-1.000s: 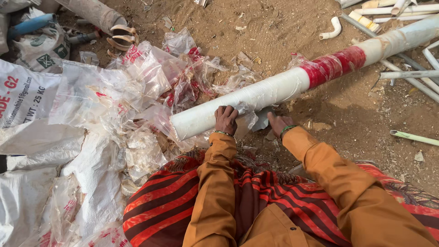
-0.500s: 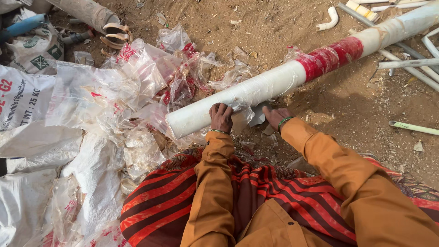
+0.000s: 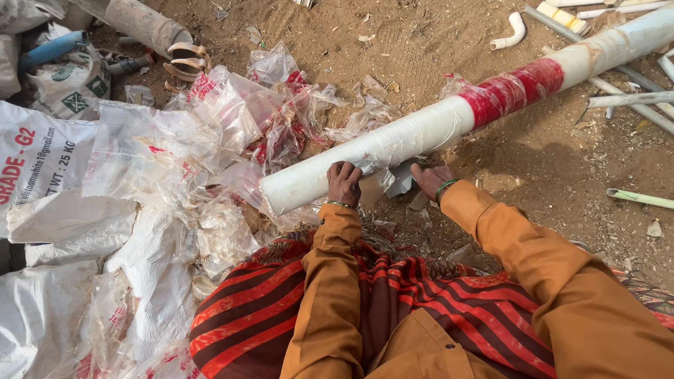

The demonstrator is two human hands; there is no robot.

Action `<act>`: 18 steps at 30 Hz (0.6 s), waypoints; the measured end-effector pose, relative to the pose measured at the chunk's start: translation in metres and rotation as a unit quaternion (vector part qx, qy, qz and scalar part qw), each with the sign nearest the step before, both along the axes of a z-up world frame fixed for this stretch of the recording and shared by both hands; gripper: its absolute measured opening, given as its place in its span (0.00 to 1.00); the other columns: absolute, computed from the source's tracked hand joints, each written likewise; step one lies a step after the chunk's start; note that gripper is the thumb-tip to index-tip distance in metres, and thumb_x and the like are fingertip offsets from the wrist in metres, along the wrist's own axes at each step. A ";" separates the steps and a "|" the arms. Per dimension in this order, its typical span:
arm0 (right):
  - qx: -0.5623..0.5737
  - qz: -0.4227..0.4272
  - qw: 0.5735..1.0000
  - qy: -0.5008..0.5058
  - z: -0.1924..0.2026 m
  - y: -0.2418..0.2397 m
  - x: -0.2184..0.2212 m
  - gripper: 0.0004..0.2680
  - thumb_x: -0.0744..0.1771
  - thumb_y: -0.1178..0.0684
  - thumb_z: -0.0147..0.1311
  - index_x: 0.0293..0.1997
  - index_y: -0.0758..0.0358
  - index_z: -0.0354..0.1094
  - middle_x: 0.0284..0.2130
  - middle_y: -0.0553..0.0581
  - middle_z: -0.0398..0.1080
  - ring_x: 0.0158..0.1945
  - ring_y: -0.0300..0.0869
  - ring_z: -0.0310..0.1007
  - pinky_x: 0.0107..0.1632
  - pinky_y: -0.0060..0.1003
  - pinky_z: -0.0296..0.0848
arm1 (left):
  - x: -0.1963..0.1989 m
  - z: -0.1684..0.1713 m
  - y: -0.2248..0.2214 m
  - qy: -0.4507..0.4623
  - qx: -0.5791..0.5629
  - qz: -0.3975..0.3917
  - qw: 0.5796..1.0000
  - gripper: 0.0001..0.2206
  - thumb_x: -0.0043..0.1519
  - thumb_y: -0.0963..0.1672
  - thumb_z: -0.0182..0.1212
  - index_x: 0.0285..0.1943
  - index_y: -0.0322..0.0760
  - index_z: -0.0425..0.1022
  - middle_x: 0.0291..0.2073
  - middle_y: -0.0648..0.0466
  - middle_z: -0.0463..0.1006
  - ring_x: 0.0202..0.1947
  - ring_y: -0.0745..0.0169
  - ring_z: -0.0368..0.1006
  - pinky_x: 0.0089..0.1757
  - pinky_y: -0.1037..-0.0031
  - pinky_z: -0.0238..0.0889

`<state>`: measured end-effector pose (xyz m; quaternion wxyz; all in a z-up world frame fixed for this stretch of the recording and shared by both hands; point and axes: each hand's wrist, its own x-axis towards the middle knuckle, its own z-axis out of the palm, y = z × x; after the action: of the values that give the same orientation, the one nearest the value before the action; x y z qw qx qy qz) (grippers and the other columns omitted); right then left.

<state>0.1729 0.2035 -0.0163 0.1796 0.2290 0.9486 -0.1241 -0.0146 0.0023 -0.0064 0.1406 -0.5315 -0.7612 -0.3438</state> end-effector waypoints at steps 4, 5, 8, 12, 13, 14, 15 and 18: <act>-0.052 -0.047 0.996 0.054 0.005 -0.037 -0.053 0.22 0.77 0.39 0.25 0.46 0.63 0.69 0.33 0.72 0.76 0.40 0.61 0.78 0.50 0.53 0.73 | 0.008 -0.003 -0.017 0.000 -0.023 -0.019 1.000 0.07 0.53 0.37 0.59 0.38 0.38 0.73 0.39 0.50 0.71 0.50 0.44 0.67 0.51 0.52 0.62; -0.036 0.000 0.997 0.070 0.006 -0.037 -0.068 0.18 0.77 0.40 0.28 0.51 0.62 0.64 0.34 0.71 0.76 0.39 0.62 0.76 0.48 0.55 0.72 | 0.003 0.000 -0.013 0.009 -0.026 -0.027 0.999 0.07 0.53 0.37 0.59 0.38 0.38 0.73 0.39 0.50 0.71 0.49 0.43 0.67 0.51 0.52 0.62; 0.053 0.113 0.991 0.050 -0.006 -0.034 -0.062 0.14 0.70 0.55 0.36 0.65 0.61 0.54 0.31 0.70 0.76 0.33 0.60 0.79 0.36 0.53 0.77 | 0.002 -0.002 -0.016 0.006 -0.021 -0.039 0.999 0.06 0.55 0.37 0.59 0.38 0.38 0.73 0.39 0.50 0.71 0.50 0.43 0.67 0.50 0.53 0.61; 0.055 0.088 0.987 -0.123 -0.012 -0.007 0.016 0.13 0.71 0.55 0.37 0.63 0.63 0.53 0.32 0.66 0.78 0.33 0.55 0.83 0.34 0.51 0.80 | 0.001 0.002 -0.017 0.006 -0.020 -0.045 0.999 0.06 0.55 0.37 0.58 0.38 0.37 0.73 0.39 0.50 0.71 0.50 0.43 0.67 0.52 0.52 0.63; 0.046 0.066 0.992 -0.093 -0.009 0.006 0.014 0.12 0.71 0.56 0.36 0.63 0.61 0.53 0.33 0.69 0.76 0.34 0.57 0.82 0.35 0.52 0.80 | -0.002 0.005 -0.009 0.011 -0.004 -0.045 0.999 0.06 0.54 0.37 0.58 0.38 0.38 0.73 0.38 0.50 0.71 0.49 0.43 0.67 0.51 0.52 0.63; 0.036 0.045 0.996 -0.061 -0.005 0.015 0.006 0.12 0.71 0.56 0.34 0.63 0.59 0.53 0.35 0.71 0.75 0.35 0.59 0.82 0.35 0.54 0.79 | -0.005 0.006 -0.001 0.016 0.012 -0.045 0.999 0.07 0.53 0.37 0.57 0.38 0.38 0.73 0.38 0.51 0.72 0.48 0.43 0.67 0.51 0.52 0.63; 0.006 0.016 0.999 -0.039 -0.012 -0.006 0.011 0.11 0.72 0.56 0.33 0.63 0.58 0.53 0.36 0.73 0.74 0.35 0.60 0.81 0.35 0.55 0.79 | 0.002 0.003 -0.013 0.006 -0.003 -0.044 0.999 0.06 0.54 0.37 0.57 0.38 0.37 0.73 0.38 0.50 0.71 0.49 0.43 0.67 0.51 0.52 0.63; 0.008 0.028 0.998 0.062 -0.013 -0.029 -0.049 0.11 0.72 0.53 0.35 0.61 0.59 0.54 0.35 0.71 0.76 0.39 0.64 0.78 0.41 0.60 0.75 | 0.007 0.001 -0.017 -0.003 -0.008 -0.028 1.000 0.05 0.55 0.37 0.58 0.38 0.36 0.72 0.38 0.48 0.71 0.50 0.43 0.68 0.50 0.53 0.63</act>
<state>0.1240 0.1746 -0.0288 0.1223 0.1956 0.9649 -0.1252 -0.0076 -0.0150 -0.0055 0.1243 -0.5530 -0.7491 -0.3429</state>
